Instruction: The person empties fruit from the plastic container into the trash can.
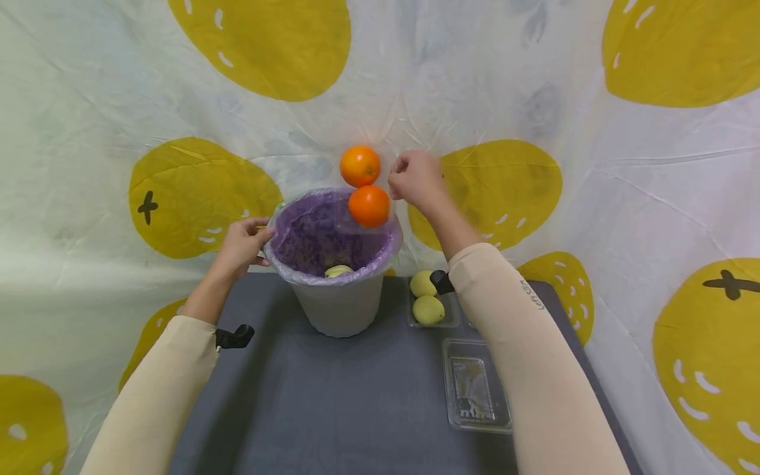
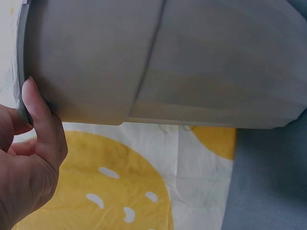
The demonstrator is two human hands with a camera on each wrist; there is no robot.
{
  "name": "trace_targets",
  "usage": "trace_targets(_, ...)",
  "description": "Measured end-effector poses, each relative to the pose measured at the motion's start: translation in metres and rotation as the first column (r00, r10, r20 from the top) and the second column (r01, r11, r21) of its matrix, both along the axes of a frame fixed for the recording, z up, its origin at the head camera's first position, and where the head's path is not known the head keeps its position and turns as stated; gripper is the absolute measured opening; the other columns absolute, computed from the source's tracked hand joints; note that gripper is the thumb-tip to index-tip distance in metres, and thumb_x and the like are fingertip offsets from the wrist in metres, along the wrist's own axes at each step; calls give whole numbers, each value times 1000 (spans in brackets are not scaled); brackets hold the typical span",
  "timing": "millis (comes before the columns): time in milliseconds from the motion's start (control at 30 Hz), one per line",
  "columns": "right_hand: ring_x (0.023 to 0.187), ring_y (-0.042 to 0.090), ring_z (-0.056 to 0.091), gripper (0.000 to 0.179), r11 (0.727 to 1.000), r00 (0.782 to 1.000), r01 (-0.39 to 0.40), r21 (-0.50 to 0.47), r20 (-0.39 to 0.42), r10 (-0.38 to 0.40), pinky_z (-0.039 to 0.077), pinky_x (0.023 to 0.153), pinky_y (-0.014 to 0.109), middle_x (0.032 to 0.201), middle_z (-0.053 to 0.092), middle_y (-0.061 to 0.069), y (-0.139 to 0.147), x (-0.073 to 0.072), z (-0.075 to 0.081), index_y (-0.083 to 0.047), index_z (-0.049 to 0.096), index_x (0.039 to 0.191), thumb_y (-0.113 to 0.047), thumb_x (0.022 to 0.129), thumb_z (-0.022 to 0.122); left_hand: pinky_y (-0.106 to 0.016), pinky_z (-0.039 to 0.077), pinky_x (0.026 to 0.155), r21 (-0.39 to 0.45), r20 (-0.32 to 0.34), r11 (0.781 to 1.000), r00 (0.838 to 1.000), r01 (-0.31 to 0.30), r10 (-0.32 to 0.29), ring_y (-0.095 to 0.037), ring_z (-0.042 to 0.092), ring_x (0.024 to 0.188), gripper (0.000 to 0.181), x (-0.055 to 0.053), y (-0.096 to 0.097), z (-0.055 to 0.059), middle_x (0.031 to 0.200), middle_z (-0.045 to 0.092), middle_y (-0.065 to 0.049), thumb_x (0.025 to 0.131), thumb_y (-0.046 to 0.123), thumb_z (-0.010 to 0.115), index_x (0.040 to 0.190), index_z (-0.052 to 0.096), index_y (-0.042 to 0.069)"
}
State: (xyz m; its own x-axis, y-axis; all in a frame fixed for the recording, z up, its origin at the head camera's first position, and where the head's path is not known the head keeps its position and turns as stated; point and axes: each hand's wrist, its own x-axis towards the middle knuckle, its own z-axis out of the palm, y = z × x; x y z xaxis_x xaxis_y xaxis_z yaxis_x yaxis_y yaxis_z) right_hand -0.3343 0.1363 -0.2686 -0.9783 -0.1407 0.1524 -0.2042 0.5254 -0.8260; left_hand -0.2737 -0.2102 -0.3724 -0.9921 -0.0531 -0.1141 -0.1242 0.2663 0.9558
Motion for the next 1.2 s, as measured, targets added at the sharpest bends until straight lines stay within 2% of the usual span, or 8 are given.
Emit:
trace_targets(200,61,14,69,7,1000,995,-11,25,-96,14,63,60,23,77,68,12,-3,0,-8,1,64,91,-5,96,63,-25,60,53,-3,4,1000,1000,4,-4,-10,59,72,51,0,2,1,113,51,-13,109,20,54,155,43,2)
trace_targets(333,62,14,69,8,999,992,-16,35,-127,20,63,61,23,81,69,14,-5,1,-12,1,65,94,-6,97,63,-25,60,53,-4,7,1000,1000,8,-8,-11,59,72,51,-1,4,1,112,51,-13,109,20,54,155,44,2)
trace_targets(533,69,24,72,9,999,987,-18,30,-161,23,65,67,31,86,70,18,-9,2,-19,2,67,96,-6,98,63,-25,61,54,-6,3,1000,1000,9,-9,-11,58,70,50,-1,6,1,111,51,-13,109,20,54,155,45,2)
trace_targets(667,76,30,73,8,999,980,-31,6,-194,32,64,66,27,90,70,19,-10,1,-27,3,67,96,-4,98,63,-27,61,54,-9,4,1000,1000,7,-7,-11,58,70,50,-2,5,0,113,51,-13,109,20,54,154,45,2)
trace_targets(833,74,28,73,6,999,961,-18,39,-274,28,61,61,18,88,71,16,-14,1,-35,2,69,97,-3,98,66,-28,62,55,-7,9,1000,1000,3,-3,-11,59,70,50,-2,3,0,117,51,-14,108,21,55,153,46,2)
trace_targets(933,72,26,72,8,997,947,0,82,-320,26,60,61,18,88,72,15,-16,0,-39,1,71,98,-5,98,67,-26,61,54,-4,12,1000,1000,2,-2,-11,60,71,51,-2,2,-1,118,52,-15,108,21,55,154,45,2)
trace_targets(1200,74,25,70,10,984,901,51,174,-433,30,62,70,36,88,76,14,-24,-4,-49,1,76,98,-7,96,69,-25,60,53,0,5,1000,1000,-6,6,-10,60,71,50,-1,-1,-2,115,52,-15,108,20,55,154,45,1)
